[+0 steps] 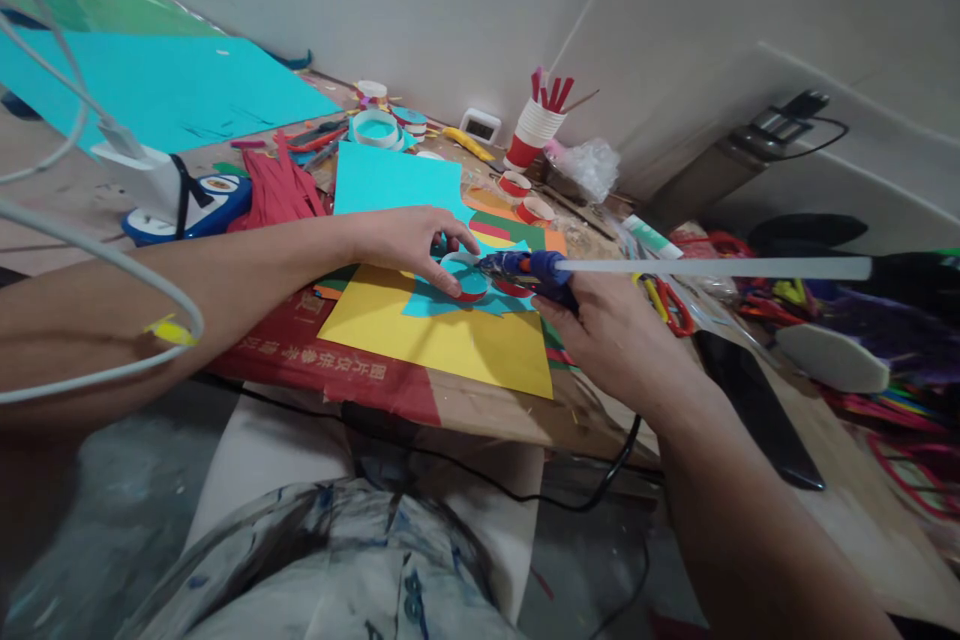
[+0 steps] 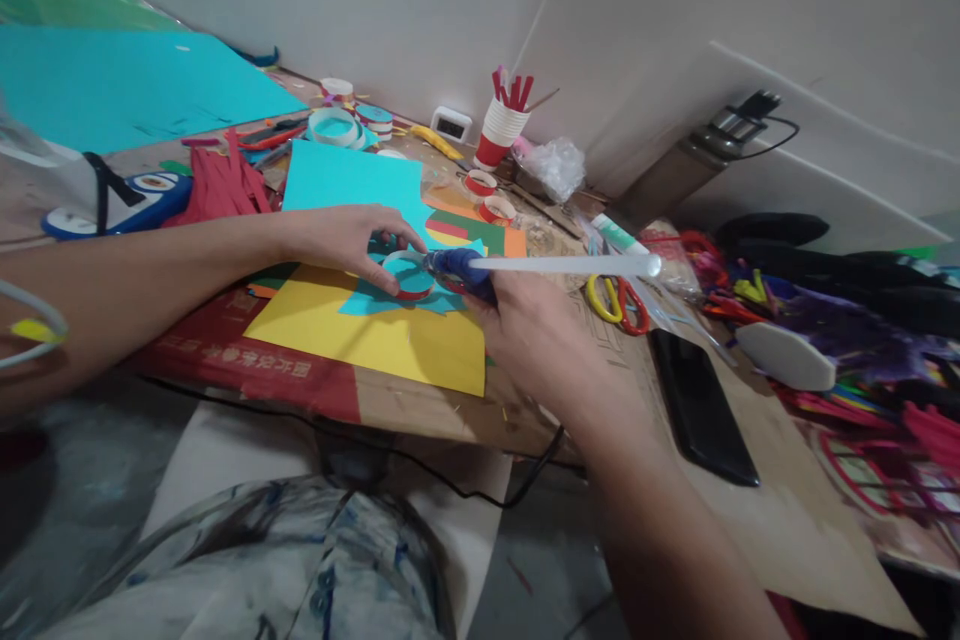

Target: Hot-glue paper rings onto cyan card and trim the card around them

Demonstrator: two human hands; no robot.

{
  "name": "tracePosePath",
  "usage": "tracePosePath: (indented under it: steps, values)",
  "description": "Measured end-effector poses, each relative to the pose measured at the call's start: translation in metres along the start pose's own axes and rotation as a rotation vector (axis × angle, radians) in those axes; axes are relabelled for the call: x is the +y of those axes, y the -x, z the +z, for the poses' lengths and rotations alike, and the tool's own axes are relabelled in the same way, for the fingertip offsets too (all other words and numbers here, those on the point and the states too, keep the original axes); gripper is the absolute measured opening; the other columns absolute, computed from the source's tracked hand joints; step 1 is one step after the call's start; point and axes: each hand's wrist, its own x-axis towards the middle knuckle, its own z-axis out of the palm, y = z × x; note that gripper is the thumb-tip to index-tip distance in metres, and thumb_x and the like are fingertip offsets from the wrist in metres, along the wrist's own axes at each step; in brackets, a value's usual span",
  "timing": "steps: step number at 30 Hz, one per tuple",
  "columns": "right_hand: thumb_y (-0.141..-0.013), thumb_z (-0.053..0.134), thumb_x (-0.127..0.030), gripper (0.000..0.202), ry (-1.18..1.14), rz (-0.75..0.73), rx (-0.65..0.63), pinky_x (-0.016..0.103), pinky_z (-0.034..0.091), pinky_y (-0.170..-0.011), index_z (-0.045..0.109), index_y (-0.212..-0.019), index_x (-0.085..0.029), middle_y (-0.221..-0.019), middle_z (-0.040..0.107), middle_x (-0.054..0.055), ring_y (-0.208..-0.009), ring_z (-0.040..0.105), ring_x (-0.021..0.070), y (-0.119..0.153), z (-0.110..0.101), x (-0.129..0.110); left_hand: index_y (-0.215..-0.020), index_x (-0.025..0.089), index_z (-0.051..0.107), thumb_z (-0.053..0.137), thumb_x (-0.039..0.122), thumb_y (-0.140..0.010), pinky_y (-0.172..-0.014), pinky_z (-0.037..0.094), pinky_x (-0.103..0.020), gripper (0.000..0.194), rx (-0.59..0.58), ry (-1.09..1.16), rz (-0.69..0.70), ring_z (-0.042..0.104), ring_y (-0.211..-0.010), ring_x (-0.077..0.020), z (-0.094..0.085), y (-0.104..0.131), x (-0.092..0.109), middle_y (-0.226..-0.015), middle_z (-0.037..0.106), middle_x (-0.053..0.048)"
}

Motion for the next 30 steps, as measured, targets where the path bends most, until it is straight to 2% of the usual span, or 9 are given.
tracePosePath:
  steps: [7, 12, 17, 23, 30]
  values:
    - [-0.096, 0.054, -0.030, 0.019, -0.013, 0.000, -0.007, 0.034, 0.041, -0.065, 0.069, -0.099, -0.019, -0.089, 0.074, 0.012, -0.076, 0.064, 0.0259, 0.000, -0.001, 0.000, -0.132, 0.018, 0.062, 0.077, 0.075, -0.061, -0.094, 0.041, -0.038, 0.092, 0.123, -0.043, -0.138, 0.055, -0.119, -0.0334, 0.012, -0.001, 0.019, -0.131, 0.064, -0.013]
    - [-0.096, 0.053, -0.028, 0.020, -0.017, -0.002, -0.010, 0.035, 0.043, -0.069, 0.069, -0.102, -0.019, -0.097, 0.075, 0.013, -0.082, 0.065, 0.0270, -0.002, -0.001, -0.001, -0.116, 0.018, 0.066, 0.076, 0.077, -0.062, -0.091, 0.042, -0.041, 0.080, 0.231, -0.102, -0.174, 0.057, -0.113, -0.0337, 0.024, -0.001, 0.030, -0.121, 0.067, -0.013]
    - [-0.096, 0.054, -0.031, 0.019, -0.033, 0.030, -0.024, 0.035, 0.043, -0.069, 0.069, -0.099, -0.019, -0.094, 0.074, 0.012, -0.082, 0.065, 0.0269, -0.004, -0.002, -0.002, -0.111, 0.019, 0.068, 0.073, 0.072, -0.071, -0.083, 0.042, -0.039, 0.067, 0.217, -0.123, -0.175, 0.058, -0.110, -0.0325, 0.027, -0.001, 0.030, -0.115, 0.068, -0.013]
    - [-0.094, 0.057, -0.030, 0.016, -0.039, 0.067, -0.021, 0.034, 0.043, -0.068, 0.069, -0.093, -0.020, -0.086, 0.073, 0.010, -0.078, 0.064, 0.0257, -0.002, -0.002, -0.002, -0.107, 0.019, 0.070, 0.074, 0.070, -0.070, -0.079, 0.041, -0.037, 0.063, 0.230, -0.103, -0.151, 0.060, -0.106, -0.0304, 0.027, -0.002, 0.027, -0.112, 0.070, -0.011]
    - [-0.095, 0.056, -0.029, 0.015, -0.031, 0.073, -0.035, 0.036, 0.044, -0.066, 0.068, -0.091, -0.020, -0.087, 0.073, 0.012, -0.077, 0.065, 0.0272, -0.002, 0.001, -0.002, -0.116, 0.019, 0.069, 0.075, 0.072, -0.068, -0.090, 0.041, -0.040, 0.072, 0.208, -0.070, -0.099, 0.056, -0.114, -0.0321, 0.027, -0.001, 0.023, -0.120, 0.068, -0.012]
